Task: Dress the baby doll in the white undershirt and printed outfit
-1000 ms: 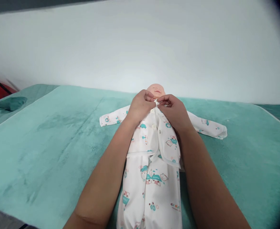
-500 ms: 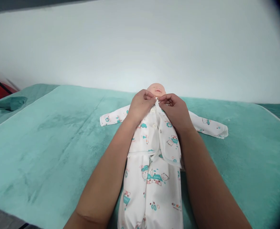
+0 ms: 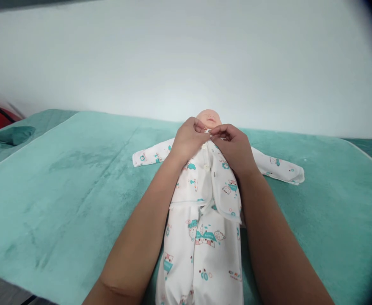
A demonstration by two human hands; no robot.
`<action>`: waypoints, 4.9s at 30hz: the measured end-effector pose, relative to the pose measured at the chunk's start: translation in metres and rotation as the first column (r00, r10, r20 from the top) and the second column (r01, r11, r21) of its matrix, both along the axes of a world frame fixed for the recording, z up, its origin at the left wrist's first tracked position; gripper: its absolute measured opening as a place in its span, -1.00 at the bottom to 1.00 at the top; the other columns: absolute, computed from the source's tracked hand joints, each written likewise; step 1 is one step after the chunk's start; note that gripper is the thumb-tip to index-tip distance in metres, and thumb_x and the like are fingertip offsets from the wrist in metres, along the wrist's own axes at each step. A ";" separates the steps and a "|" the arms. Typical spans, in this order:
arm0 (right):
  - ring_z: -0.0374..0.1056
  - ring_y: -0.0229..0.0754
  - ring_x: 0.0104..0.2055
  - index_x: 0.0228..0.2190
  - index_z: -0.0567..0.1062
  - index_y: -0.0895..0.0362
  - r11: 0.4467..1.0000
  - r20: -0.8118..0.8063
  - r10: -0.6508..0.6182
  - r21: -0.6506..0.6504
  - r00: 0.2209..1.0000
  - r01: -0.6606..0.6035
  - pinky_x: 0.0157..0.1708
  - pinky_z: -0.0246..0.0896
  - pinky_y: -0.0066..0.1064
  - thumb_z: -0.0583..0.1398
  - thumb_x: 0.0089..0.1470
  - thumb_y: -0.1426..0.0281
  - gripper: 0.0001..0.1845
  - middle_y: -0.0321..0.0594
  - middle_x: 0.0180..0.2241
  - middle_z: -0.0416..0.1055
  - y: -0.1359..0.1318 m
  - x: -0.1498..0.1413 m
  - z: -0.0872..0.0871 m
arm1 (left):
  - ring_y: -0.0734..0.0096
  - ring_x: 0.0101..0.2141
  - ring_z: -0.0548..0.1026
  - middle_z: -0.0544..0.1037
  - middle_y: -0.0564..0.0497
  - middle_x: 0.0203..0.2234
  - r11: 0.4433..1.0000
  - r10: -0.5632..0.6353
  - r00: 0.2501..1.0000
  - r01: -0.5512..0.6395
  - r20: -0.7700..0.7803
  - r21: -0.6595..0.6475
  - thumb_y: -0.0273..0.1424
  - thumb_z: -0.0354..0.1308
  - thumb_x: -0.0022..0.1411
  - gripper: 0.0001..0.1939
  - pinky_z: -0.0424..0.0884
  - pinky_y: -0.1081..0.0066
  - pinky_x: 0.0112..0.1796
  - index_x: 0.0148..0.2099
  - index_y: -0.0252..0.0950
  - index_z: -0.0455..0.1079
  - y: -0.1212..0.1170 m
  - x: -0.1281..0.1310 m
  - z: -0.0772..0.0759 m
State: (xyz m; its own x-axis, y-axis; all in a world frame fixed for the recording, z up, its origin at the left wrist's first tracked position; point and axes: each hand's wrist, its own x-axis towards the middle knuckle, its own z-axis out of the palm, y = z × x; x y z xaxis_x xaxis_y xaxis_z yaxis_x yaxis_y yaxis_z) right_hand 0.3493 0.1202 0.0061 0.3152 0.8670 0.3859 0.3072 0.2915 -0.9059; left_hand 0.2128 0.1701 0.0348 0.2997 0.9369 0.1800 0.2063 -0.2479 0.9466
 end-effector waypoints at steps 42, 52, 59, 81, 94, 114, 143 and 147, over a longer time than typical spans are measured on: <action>0.34 -0.25 -0.30 -0.28 0.52 0.10 0.998 0.081 -0.041 -0.050 0.996 0.045 -0.18 0.29 -0.32 0.22 -0.09 0.51 -0.75 -0.29 -0.29 0.47 0.000 -0.006 0.010 | 0.55 -0.57 0.28 0.33 0.15 -0.55 0.975 0.010 0.960 0.052 0.279 -0.216 -0.56 0.19 -0.02 -0.75 0.15 0.45 -0.50 -0.30 -0.21 0.22 0.000 -0.001 0.001; 0.35 -0.24 -0.36 -0.38 0.46 0.08 0.993 0.076 -0.115 -0.008 0.990 0.116 -0.26 0.29 -0.33 0.26 -0.10 0.48 -0.85 -0.32 -0.39 0.45 -0.001 -0.009 0.010 | 0.57 -0.59 0.19 0.23 0.18 -0.63 0.954 0.134 0.956 -0.053 0.260 -0.294 -0.60 0.21 -0.05 -0.72 0.07 0.45 -0.51 -0.35 -0.22 0.19 -0.007 0.001 0.011; 0.32 -0.25 -0.37 -0.42 0.43 0.06 0.994 0.155 -0.093 0.066 0.984 0.083 -0.26 0.26 -0.33 0.23 -0.05 0.49 -0.89 -0.36 -0.42 0.43 -0.001 -0.007 0.007 | 0.57 -0.61 0.19 0.23 0.18 -0.63 0.953 0.145 0.957 -0.068 0.250 -0.294 -0.59 0.21 -0.04 -0.71 0.06 0.46 -0.52 -0.34 -0.21 0.17 -0.005 0.004 0.008; 0.34 -0.23 -0.35 -0.39 0.45 0.06 0.992 0.055 -0.119 -0.022 0.991 0.121 -0.27 0.28 -0.33 0.22 -0.02 0.43 -0.93 -0.32 -0.39 0.45 0.001 -0.007 0.005 | 0.51 -0.51 0.30 0.36 0.10 -0.54 0.991 0.023 0.982 0.002 0.185 -0.133 -0.56 0.29 -0.03 -0.75 0.18 0.43 -0.45 -0.38 -0.24 0.26 0.001 0.003 0.001; 0.37 -0.09 -0.14 -0.34 0.58 0.08 0.981 0.256 -0.192 0.048 0.948 0.186 -0.02 0.23 -0.16 0.16 0.09 0.42 -0.83 -0.16 -0.21 0.50 -0.017 -0.015 0.005 | 0.30 -0.18 0.50 0.60 -0.05 -0.24 0.988 0.105 0.994 -0.106 0.020 0.111 -0.53 0.11 0.15 -0.80 0.35 0.35 -0.13 -0.22 -0.28 0.54 -0.011 -0.004 -0.011; 0.23 -0.17 -0.41 -0.45 0.39 0.08 0.949 0.490 -0.264 -0.023 0.831 0.315 -0.35 0.07 -0.30 0.16 0.15 0.31 -0.85 -0.25 -0.44 0.38 -0.068 -0.045 0.008 | 0.47 -0.43 0.28 0.39 0.09 -0.45 0.984 -0.093 0.996 0.094 -0.016 0.154 -0.34 0.22 0.20 -0.90 0.23 0.42 -0.33 -0.25 -0.24 0.49 -0.047 -0.041 -0.016; 0.44 -0.20 -0.28 -0.24 0.63 0.09 0.987 -0.226 -0.018 -0.157 0.974 -0.018 -0.23 0.34 -0.34 0.34 0.01 0.24 -0.74 -0.23 -0.32 0.56 -0.073 -0.033 0.010 | 0.48 -0.38 0.43 0.55 0.02 -0.41 0.983 -0.170 0.949 0.181 0.265 -0.018 -0.28 0.32 0.14 -0.81 0.31 0.43 -0.33 -0.33 -0.29 0.45 -0.050 -0.037 -0.018; 0.44 -0.22 -0.27 -0.21 0.59 0.10 0.979 -0.196 0.042 -0.189 0.980 -0.080 -0.27 0.33 -0.37 0.36 0.00 0.23 -0.70 -0.21 -0.28 0.56 -0.074 -0.030 0.014 | 0.46 -0.35 0.46 0.54 0.02 -0.39 0.979 -0.199 0.956 0.204 0.215 -0.002 -0.25 0.28 0.19 -0.79 0.33 0.43 -0.29 -0.25 -0.29 0.45 -0.052 -0.038 -0.016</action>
